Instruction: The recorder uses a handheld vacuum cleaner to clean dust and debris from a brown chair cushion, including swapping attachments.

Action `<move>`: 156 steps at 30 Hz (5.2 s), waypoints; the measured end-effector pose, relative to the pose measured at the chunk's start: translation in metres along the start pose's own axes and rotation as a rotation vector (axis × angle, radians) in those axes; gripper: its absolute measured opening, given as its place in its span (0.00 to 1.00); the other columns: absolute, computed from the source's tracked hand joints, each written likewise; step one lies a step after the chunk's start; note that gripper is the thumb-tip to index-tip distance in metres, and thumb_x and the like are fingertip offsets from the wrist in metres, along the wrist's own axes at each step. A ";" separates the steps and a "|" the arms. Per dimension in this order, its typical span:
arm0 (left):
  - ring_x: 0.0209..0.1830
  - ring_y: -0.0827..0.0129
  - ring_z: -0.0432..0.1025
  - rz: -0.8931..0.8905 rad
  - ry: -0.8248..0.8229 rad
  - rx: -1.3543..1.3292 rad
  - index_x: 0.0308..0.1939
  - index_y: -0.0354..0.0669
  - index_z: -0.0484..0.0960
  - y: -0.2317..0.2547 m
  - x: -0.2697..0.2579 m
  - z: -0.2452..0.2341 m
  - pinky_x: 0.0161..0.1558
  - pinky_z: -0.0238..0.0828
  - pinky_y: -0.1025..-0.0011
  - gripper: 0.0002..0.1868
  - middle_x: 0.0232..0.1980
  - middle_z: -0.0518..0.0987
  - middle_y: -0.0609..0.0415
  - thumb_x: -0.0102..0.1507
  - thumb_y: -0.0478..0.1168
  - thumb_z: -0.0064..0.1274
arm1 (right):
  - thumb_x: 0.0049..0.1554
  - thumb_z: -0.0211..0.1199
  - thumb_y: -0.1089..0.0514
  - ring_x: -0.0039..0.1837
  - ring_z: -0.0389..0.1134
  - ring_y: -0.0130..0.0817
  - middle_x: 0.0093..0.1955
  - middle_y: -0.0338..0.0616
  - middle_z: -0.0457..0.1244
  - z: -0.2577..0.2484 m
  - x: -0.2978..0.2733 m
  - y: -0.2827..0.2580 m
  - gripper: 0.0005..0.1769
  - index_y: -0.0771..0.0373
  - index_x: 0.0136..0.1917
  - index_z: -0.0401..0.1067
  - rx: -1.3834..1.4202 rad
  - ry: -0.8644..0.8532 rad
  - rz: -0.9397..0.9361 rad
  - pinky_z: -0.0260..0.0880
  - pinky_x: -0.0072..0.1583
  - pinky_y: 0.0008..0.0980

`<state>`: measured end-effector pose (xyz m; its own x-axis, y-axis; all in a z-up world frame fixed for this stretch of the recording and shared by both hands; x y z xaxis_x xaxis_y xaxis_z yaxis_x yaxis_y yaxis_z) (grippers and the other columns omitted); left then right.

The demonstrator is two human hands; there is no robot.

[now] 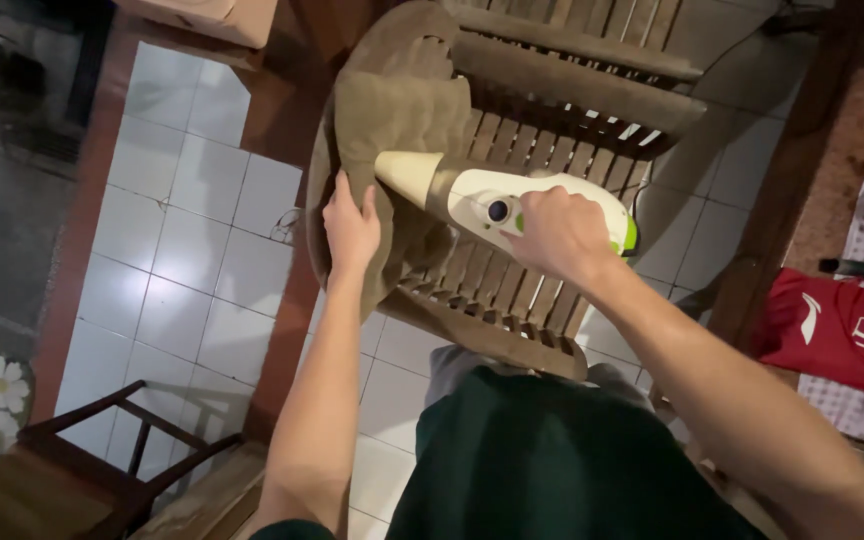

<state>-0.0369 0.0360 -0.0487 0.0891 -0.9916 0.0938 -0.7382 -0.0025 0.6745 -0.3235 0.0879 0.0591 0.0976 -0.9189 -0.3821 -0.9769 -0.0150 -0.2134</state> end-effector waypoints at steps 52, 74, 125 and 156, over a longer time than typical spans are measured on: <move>0.31 0.40 0.78 0.207 -0.127 0.490 0.59 0.29 0.78 0.015 0.062 -0.011 0.33 0.73 0.48 0.30 0.33 0.82 0.35 0.71 0.55 0.47 | 0.50 0.63 0.56 0.55 0.75 0.53 0.54 0.62 0.70 0.073 0.104 0.028 0.22 0.68 0.56 0.78 -0.032 -0.222 0.203 0.78 0.53 0.45; 0.30 0.40 0.78 0.167 -0.126 0.462 0.56 0.27 0.79 0.016 0.059 -0.017 0.33 0.70 0.47 0.30 0.31 0.82 0.36 0.70 0.56 0.47 | 0.58 0.63 0.53 0.57 0.75 0.48 0.56 0.51 0.72 0.186 0.168 0.070 0.15 0.58 0.56 0.81 0.021 -0.265 0.316 0.77 0.51 0.43; 0.41 0.43 0.82 0.008 -0.926 -0.051 0.47 0.36 0.84 0.248 -0.113 0.202 0.45 0.78 0.51 0.31 0.39 0.85 0.34 0.69 0.61 0.40 | 0.61 0.56 0.54 0.51 0.72 0.41 0.53 0.52 0.69 0.138 -0.129 0.167 0.20 0.67 0.63 0.68 1.968 0.218 0.655 0.76 0.54 0.37; 0.17 0.75 0.68 -0.627 -0.469 -0.597 0.31 0.37 0.79 0.159 -0.113 0.096 0.22 0.65 0.71 0.17 0.22 0.75 0.58 0.64 0.49 0.57 | 0.43 0.73 0.25 0.74 0.53 0.66 0.73 0.64 0.57 0.009 0.227 0.309 0.61 0.60 0.76 0.53 -0.022 0.159 0.008 0.53 0.65 0.73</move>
<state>-0.2286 0.1356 -0.0219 -0.0202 -0.7838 -0.6207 -0.1776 -0.6082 0.7737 -0.6018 -0.1217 -0.1021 0.0605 -0.9699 -0.2358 -0.9816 -0.0149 -0.1906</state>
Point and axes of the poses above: each hand's wrist, its own x-axis towards the middle knuckle, its own z-axis out of the palm, y = z × x, the point moved 5 cm from there along x, towards the middle knuckle
